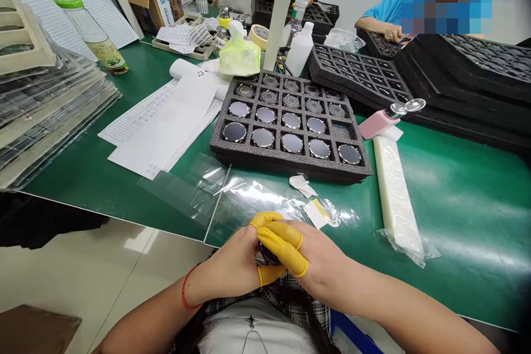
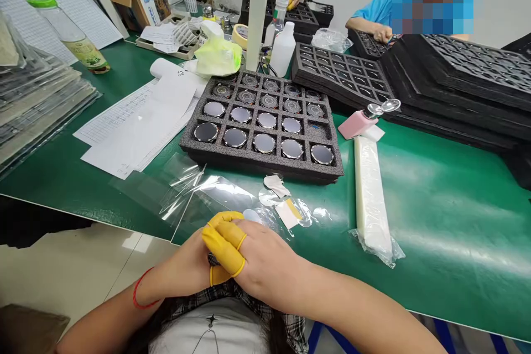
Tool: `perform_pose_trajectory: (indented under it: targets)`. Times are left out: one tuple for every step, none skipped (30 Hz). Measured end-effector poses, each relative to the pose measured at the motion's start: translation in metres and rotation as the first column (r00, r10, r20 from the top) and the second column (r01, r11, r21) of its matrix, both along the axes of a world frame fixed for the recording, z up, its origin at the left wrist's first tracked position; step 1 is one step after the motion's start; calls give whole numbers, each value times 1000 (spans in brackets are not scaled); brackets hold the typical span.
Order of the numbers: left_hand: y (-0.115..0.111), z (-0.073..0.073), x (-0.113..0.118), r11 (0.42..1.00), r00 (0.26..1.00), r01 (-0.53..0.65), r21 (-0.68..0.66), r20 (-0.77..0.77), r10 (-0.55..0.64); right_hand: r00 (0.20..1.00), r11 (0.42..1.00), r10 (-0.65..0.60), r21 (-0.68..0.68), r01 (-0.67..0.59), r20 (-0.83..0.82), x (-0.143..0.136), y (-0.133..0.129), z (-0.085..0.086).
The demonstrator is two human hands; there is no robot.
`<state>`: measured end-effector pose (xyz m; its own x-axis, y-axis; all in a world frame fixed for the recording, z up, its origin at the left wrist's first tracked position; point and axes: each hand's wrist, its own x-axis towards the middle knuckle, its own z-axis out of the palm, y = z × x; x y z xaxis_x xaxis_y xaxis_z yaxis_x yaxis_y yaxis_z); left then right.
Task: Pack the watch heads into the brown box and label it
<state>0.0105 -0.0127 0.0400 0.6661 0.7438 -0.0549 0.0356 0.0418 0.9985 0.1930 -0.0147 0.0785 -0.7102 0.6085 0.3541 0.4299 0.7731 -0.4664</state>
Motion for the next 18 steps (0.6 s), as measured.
perform_pose_trajectory:
  targets:
    - [0, 0, 0, 1000, 1000, 6, 21, -10, -6, 1000, 1000, 10, 30, -11, 8, -1, -1, -2]
    - [-1, 0, 0, 1000, 1000, 9, 26, -14, -9, 1000, 999, 20, 48, -21, 16, -2, -1, -3]
    - [-2, 0, 1, 1000, 1000, 15, 22, -14, -15, 999, 998, 30, 51, -31, 24, -2, -2, -2]
    - [-3, 0, 1, 1000, 1000, 21, 19, -8, -20, 999, 998, 37, 40, -38, 28, -2, -4, -1]
    - [-5, -1, 1, 1000, 1000, 24, 16, -3, -24, 999, 999, 43, 14, -43, 30, -1, -5, 2]
    - [-7, -1, 0, 1000, 1000, 23, 9, -4, -23, 999, 999, 46, -30, -45, 25, 1, -7, 5]
    - [-8, -2, -1, 1000, 1000, 11, -4, -12, -11, 999, 996, 41, -78, -41, 2, 4, -10, 8]
    - [-9, -2, -3, 1000, 999, -18, -25, -30, 17, 999, 992, 12, -125, -18, -41, 8, -13, 10]
    - [-10, -1, -6, 996, 997, -63, -56, -57, 60, 993, 984, -60, -170, 42, -99, 13, -16, 11]
    - [-10, 0, -10, 989, 990, -117, -94, -87, 109, 972, 967, -172, -214, 136, -157, 19, -18, 9]
    - [-10, 1, -15, 977, 982, -168, -133, -112, 154, 933, 934, -303, -254, 250, -196, 25, -20, 5]
    - [-10, 2, -19, 963, 974, -211, -166, -123, 192, 884, 888, -422, -287, 360, -199, 31, -21, -2]
    - [-9, 4, -23, 951, 968, -241, -194, -120, 220, 846, 839, -510, -309, 448, -158, 37, -20, -11]
    - [-9, 5, -27, 943, 966, -254, -216, -107, 236, 830, 805, -552, -312, 505, -81, 43, -18, -21]
    - [-9, 6, -29, 937, 965, -261, -234, -87, 247, 833, 795, -553, -292, 531, 7, 48, -14, -31]
    - [-9, 7, -30, 932, 965, -263, -249, -69, 254, 838, 802, -538, -253, 541, 86, 52, -8, -40]
    - [-9, 8, -29, 928, 966, -259, -266, -56, 254, 835, 811, -534, -197, 551, 133, 56, -1, -46]
    - [-10, 9, -27, 924, 967, -252, -287, -47, 249, 825, 816, -546, -131, 564, 150, 58, 7, -50]
